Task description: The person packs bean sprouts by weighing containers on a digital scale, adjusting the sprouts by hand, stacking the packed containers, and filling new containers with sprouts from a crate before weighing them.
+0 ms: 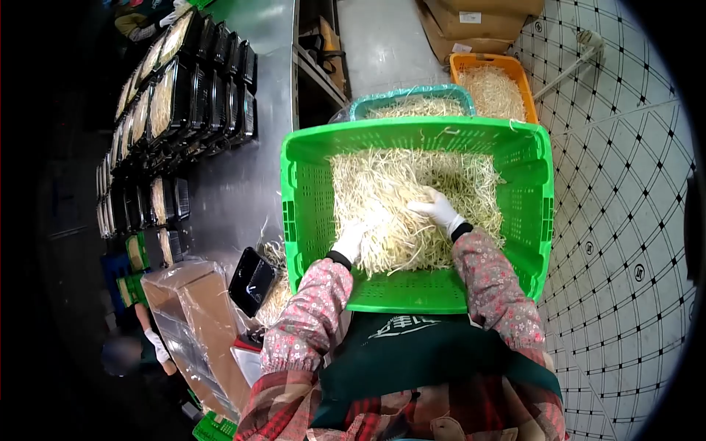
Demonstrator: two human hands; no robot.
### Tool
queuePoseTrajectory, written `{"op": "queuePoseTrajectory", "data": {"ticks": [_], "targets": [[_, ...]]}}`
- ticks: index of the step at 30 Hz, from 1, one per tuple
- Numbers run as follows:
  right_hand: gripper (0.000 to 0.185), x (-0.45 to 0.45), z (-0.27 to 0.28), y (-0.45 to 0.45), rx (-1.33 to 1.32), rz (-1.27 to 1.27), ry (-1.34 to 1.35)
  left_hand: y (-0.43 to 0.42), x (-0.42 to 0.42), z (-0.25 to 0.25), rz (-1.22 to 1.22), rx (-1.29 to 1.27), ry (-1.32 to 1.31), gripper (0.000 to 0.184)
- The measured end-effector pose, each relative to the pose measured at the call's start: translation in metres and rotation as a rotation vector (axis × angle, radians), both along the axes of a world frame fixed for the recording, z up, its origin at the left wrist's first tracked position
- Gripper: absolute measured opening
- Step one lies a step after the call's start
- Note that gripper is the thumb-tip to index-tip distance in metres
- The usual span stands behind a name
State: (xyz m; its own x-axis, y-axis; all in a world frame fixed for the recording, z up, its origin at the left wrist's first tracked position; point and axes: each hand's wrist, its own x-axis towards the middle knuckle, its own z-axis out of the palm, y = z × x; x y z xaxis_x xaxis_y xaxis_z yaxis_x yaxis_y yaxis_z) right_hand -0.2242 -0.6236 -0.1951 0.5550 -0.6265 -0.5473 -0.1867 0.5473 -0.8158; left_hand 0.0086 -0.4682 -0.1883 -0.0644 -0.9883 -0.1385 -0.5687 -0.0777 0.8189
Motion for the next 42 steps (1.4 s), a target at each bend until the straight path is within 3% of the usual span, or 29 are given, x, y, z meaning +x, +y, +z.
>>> {"op": "queuePoseTrajectory", "data": {"ticks": [2,3,4,6,9,10,13,14,16,19,20,21,22,23,24,25,26,27,28,29,31,32,34,36,38,40,42], "targets": [[0.078,-0.009,-0.028,-0.007,0.026,-0.082,0.069,-0.012,-0.006,0.000,0.646,0.484,0.960,0.033],[0.086,-0.021,-0.030,-0.006,0.154,-0.101,-0.115,-0.012,-0.006,0.006,0.757,0.547,1.041,0.039],[0.085,-0.027,-0.041,-0.002,0.064,-0.063,0.118,-0.010,-0.001,0.012,0.700,0.606,0.978,0.043],[0.076,-0.029,-0.047,0.001,-0.075,-0.068,0.248,-0.009,0.010,-0.008,0.659,0.597,0.663,0.045],[0.057,-0.038,-0.032,-0.006,0.169,-0.155,0.045,-0.001,0.015,-0.008,0.699,0.488,0.876,0.047],[0.055,-0.042,-0.032,-0.008,0.197,-0.124,0.106,0.005,0.017,-0.006,0.707,0.487,0.873,0.047],[0.063,-0.053,-0.046,-0.010,-0.093,-0.186,0.173,0.007,0.032,-0.018,0.729,0.395,0.902,0.048],[0.064,-0.053,-0.045,-0.007,-0.077,-0.246,0.246,0.011,0.040,-0.017,0.761,0.594,0.904,0.053],[0.066,-0.060,-0.073,-0.010,-0.135,-0.189,0.283,0.031,0.057,-0.071,0.753,0.442,0.785,0.057],[0.062,-0.051,-0.118,-0.007,-0.308,-0.270,0.375,0.024,0.047,-0.085,1.000,0.347,0.833,0.050],[0.054,-0.032,-0.105,0.001,-0.206,-0.412,0.276,0.017,0.041,-0.097,1.077,0.315,0.799,0.048],[0.045,-0.009,-0.115,0.013,-0.465,-0.471,0.403,0.001,0.024,-0.105,1.161,0.285,0.778,0.053],[0.040,0.011,-0.070,0.019,-0.368,-0.340,0.576,-0.023,-0.010,-0.067,1.272,0.248,0.684,0.055],[0.037,0.030,-0.073,0.030,-0.529,-0.070,0.611,-0.029,-0.022,-0.087,1.248,0.327,0.567,0.057],[0.036,0.048,-0.077,0.056,-0.445,-0.185,0.368,-0.032,-0.029,-0.106,1.222,0.403,0.448,0.060],[0.035,0.061,-0.037,0.067,-0.637,-0.194,0.258,-0.039,-0.044,-0.087,1.190,0.359,0.551,0.060],[0.034,0.069,-0.046,0.075,-0.773,-0.185,0.419,-0.042,-0.059,-0.054,1.157,0.315,0.653,0.059],[0.034,0.065,-0.028,0.065,-0.741,-0.103,0.311,-0.028,-0.067,-0.040,1.122,0.199,1.026,0.053],[0.034,0.057,0.002,0.047,-0.704,-0.022,0.202,-0.028,-0.066,-0.019,1.132,0.255,1.409,0.046],[0.034,0.050,0.019,0.033,-0.739,0.074,0.120,-0.011,-0.074,-0.001,0.963,0.141,1.043,0.047],[0.045,0.040,0.022,0.007,-0.761,0.298,0.120,0.013,-0.085,0.027,0.932,0.204,1.078,0.054],[0.051,0.040,0.022,-0.007,-0.833,0.350,0.122,0.015,-0.083,0.033,1.058,0.374,1.475,0.061],[0.076,0.031,0.022,-0.039,-0.784,0.537,0.432,0.034,-0.065,0.019,1.153,0.765,1.067,0.091],[0.080,0.007,0.001,-0.064,-0.808,0.412,0.565,0.040,-0.034,0.018,1.055,0.683,0.741,0.086],[0.083,-0.010,-0.002,-0.079,-0.753,0.372,0.636,0.030,-0.002,-0.014,0.888,0.309,0.333,0.098],[0.091,-0.007,-0.009,-0.082,-0.750,0.451,0.702,-0.024,0.001,0.010,0.674,0.160,0.176,0.095],[0.099,0.013,-0.015,-0.071,-0.778,0.476,0.708,-0.069,0.008,0.000,0.366,-0.062,-0.281,0.094]]}}
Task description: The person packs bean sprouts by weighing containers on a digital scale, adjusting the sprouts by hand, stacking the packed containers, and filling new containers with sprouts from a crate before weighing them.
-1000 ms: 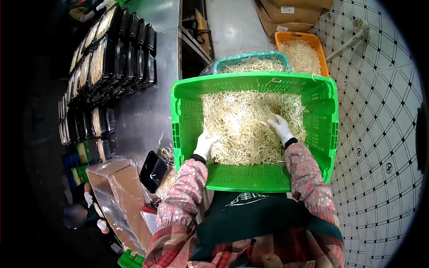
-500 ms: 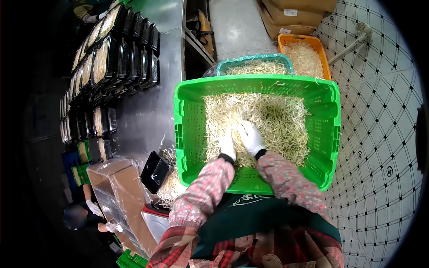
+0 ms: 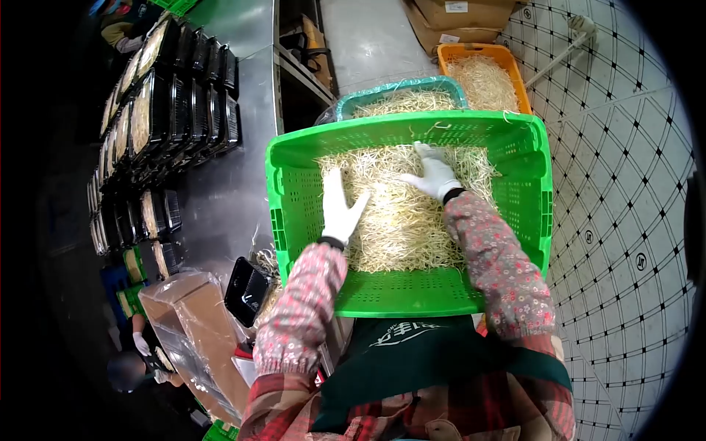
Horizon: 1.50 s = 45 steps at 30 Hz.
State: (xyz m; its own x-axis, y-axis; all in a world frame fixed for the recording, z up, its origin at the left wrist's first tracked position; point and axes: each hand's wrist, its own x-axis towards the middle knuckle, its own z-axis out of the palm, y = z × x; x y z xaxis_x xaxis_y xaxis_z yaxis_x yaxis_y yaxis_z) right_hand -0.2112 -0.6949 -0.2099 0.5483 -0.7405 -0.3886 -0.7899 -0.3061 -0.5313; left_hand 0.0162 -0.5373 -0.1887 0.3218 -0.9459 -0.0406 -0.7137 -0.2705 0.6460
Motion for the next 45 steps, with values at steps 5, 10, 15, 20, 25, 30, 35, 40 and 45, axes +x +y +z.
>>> {"op": "queuePoseTrajectory", "data": {"ticks": [5,10,15,20,25,30,35,40,45], "targets": [[0.115,0.002,-0.006,0.070,0.154,0.241,0.036,0.010,-0.020,-0.016,-0.431,0.556,-0.153,0.115],[0.130,-0.045,0.026,0.141,0.019,0.540,0.169,0.086,-0.033,0.001,-0.690,0.612,-0.241,0.140],[0.123,-0.028,0.006,0.124,-0.051,0.390,0.261,0.055,-0.059,-0.023,-0.469,0.633,-0.386,0.134],[0.108,-0.014,-0.008,0.081,0.206,0.259,0.158,0.030,-0.051,-0.043,-0.196,0.652,-0.068,0.104],[0.071,-0.030,0.004,0.069,0.110,0.384,0.105,0.028,-0.047,0.003,-0.314,0.570,0.033,0.053],[0.034,-0.096,-0.015,0.022,-0.143,0.016,-0.128,0.059,-0.013,0.030,-0.371,0.549,-0.164,0.044],[0.037,-0.052,0.070,0.000,0.234,-0.029,-0.101,0.048,-0.027,0.048,-0.674,0.289,-0.392,0.056],[0.105,0.001,-0.003,0.034,0.388,0.087,0.054,0.029,-0.057,0.038,-0.555,0.240,-0.500,0.087],[0.117,-0.021,-0.002,0.014,0.391,-0.067,-0.033,0.095,-0.035,-0.018,0.061,0.314,0.070,0.094]]}}
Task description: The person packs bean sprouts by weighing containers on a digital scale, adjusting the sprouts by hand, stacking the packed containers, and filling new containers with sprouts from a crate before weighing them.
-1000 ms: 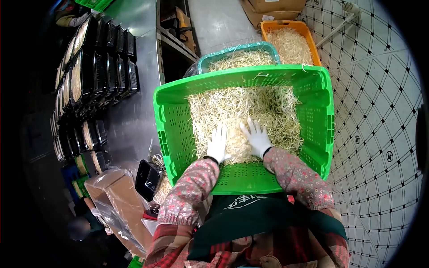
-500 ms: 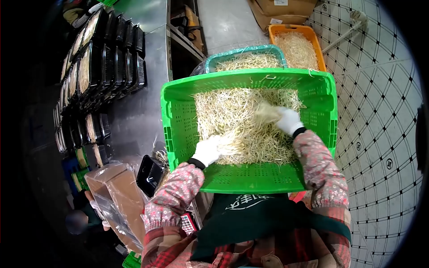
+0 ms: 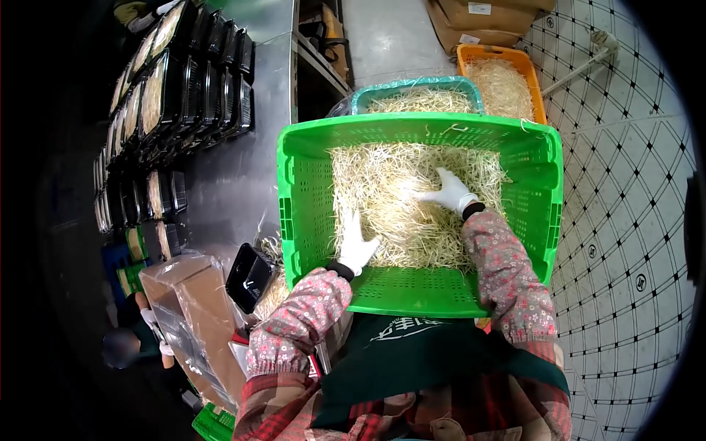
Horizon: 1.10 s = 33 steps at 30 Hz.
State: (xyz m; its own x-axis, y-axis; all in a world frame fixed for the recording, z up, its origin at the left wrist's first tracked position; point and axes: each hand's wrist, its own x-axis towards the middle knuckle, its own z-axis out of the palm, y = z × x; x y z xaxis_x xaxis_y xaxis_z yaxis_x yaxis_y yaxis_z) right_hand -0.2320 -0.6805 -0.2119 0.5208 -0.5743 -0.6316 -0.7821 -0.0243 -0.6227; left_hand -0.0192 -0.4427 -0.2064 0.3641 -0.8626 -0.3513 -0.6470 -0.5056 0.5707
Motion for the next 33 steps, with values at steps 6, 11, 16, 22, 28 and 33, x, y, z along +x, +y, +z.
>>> {"op": "queuePoseTrajectory", "data": {"ticks": [6,11,16,22,28,33], "targets": [[0.119,0.038,-0.018,0.052,-0.247,0.069,-0.097,-0.002,-0.014,-0.081,0.943,0.233,1.154,0.054],[0.135,0.041,0.037,0.131,-0.455,0.444,0.198,-0.023,-0.056,-0.061,1.096,0.066,1.347,0.055],[0.122,0.056,0.023,0.148,-0.621,0.408,0.278,0.000,-0.058,-0.085,0.963,-0.008,1.191,0.050],[0.110,0.050,-0.020,0.094,-0.393,0.161,0.083,0.011,-0.037,0.145,0.551,-0.334,0.777,0.044],[0.099,0.031,0.002,0.093,-0.847,0.265,0.072,0.137,0.070,0.182,0.949,-0.728,-0.274,0.052],[0.098,0.037,0.002,0.075,-0.472,0.325,0.085,0.233,0.131,0.140,1.424,-0.657,-0.240,0.070]]}}
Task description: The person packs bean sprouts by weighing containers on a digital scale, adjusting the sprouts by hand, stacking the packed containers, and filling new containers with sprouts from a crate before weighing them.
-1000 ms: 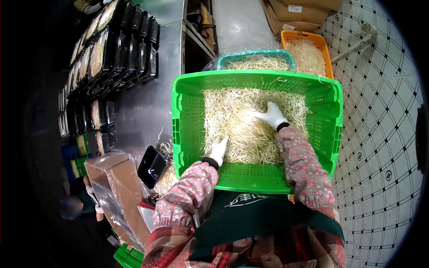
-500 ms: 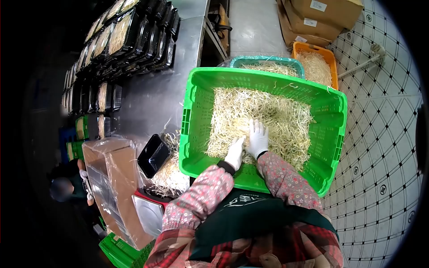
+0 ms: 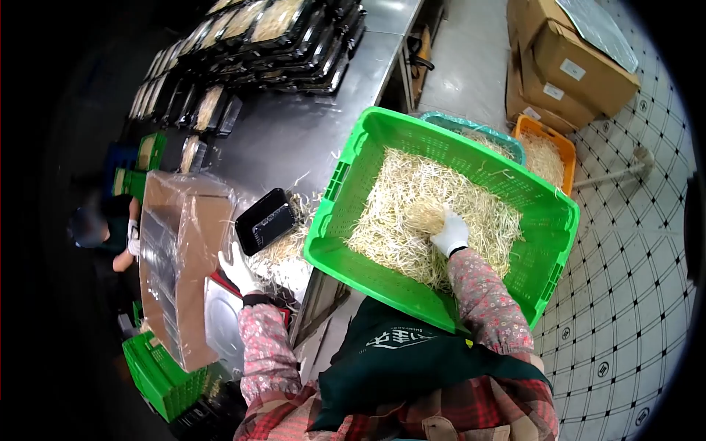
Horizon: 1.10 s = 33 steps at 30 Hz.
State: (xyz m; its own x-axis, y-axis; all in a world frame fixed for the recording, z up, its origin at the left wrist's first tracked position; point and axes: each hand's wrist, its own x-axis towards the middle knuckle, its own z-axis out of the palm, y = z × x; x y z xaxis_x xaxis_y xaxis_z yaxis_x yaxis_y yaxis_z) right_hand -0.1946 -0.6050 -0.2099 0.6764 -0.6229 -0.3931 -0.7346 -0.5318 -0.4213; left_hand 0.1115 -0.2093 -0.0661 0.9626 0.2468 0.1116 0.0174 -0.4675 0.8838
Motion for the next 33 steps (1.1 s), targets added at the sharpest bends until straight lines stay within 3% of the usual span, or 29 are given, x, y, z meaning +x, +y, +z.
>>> {"op": "queuePoseTrajectory", "data": {"ticks": [2,3,5,8,10,12,14,16,18,20,22,24,26,29,30,32,33], "targets": [[0.098,-0.003,0.016,-0.003,0.046,-0.065,-0.087,0.040,0.031,-0.042,-0.016,-0.274,0.146,0.075],[0.098,-0.008,0.014,0.001,-0.005,-0.054,-0.200,0.043,0.029,-0.042,-0.136,-0.021,0.120,0.076],[0.095,-0.014,0.012,0.005,-0.002,-0.009,-0.182,0.043,0.045,-0.055,-0.026,-0.040,0.245,0.077],[0.093,-0.012,0.030,0.005,0.039,0.036,-0.169,0.068,0.082,-0.125,-0.008,-0.386,0.326,0.033],[0.094,-0.003,0.044,0.004,0.014,0.081,-0.240,0.041,0.062,-0.105,0.003,0.051,0.226,0.034],[0.098,0.015,0.088,0.007,0.005,0.076,-0.289,0.015,0.047,-0.084,0.143,-0.452,0.136,0.033],[0.100,0.035,0.123,0.018,-0.081,0.144,-0.376,-0.002,0.028,-0.048,0.107,-0.322,-0.079,0.031],[0.103,0.060,0.168,0.040,-0.163,0.273,-0.405,-0.015,0.022,-0.017,0.140,-0.559,-0.238,0.035],[0.102,0.089,0.199,0.069,-0.235,0.378,-0.480,-0.012,0.012,0.020,0.071,-0.539,-0.274,0.045],[0.096,0.125,0.242,0.109,-0.349,0.529,-0.346,-0.012,-0.017,0.076,-0.040,-0.237,-0.505,0.048],[0.079,0.163,0.254,0.147,-0.474,0.714,-0.414,-0.012,-0.045,0.125,-0.202,-0.381,-0.528,0.051],[0.065,0.200,0.287,0.201,-0.566,0.853,-0.328,0.011,-0.057,0.144,-0.241,0.538,-0.660,0.057],[0.045,0.229,0.287,0.252,-0.639,0.985,-0.504,0.023,-0.068,0.140,-0.228,0.777,-0.584,0.060],[0.030,0.267,0.287,0.332,-0.605,1.168,-0.545,0.071,-0.069,0.110,-0.288,0.605,-0.388,0.058],[0.031,0.270,0.294,0.356,-0.536,1.177,-0.530,0.093,-0.067,0.095,-0.238,0.464,-0.401,0.055],[0.034,0.276,0.298,0.402,-0.406,1.313,-0.816,0.139,-0.071,0.081,-0.178,0.103,-0.321,0.052],[0.039,0.276,0.299,0.424,-0.332,1.333,-0.793,0.156,-0.075,0.072,-0.113,-0.028,-0.277,0.050]]}}
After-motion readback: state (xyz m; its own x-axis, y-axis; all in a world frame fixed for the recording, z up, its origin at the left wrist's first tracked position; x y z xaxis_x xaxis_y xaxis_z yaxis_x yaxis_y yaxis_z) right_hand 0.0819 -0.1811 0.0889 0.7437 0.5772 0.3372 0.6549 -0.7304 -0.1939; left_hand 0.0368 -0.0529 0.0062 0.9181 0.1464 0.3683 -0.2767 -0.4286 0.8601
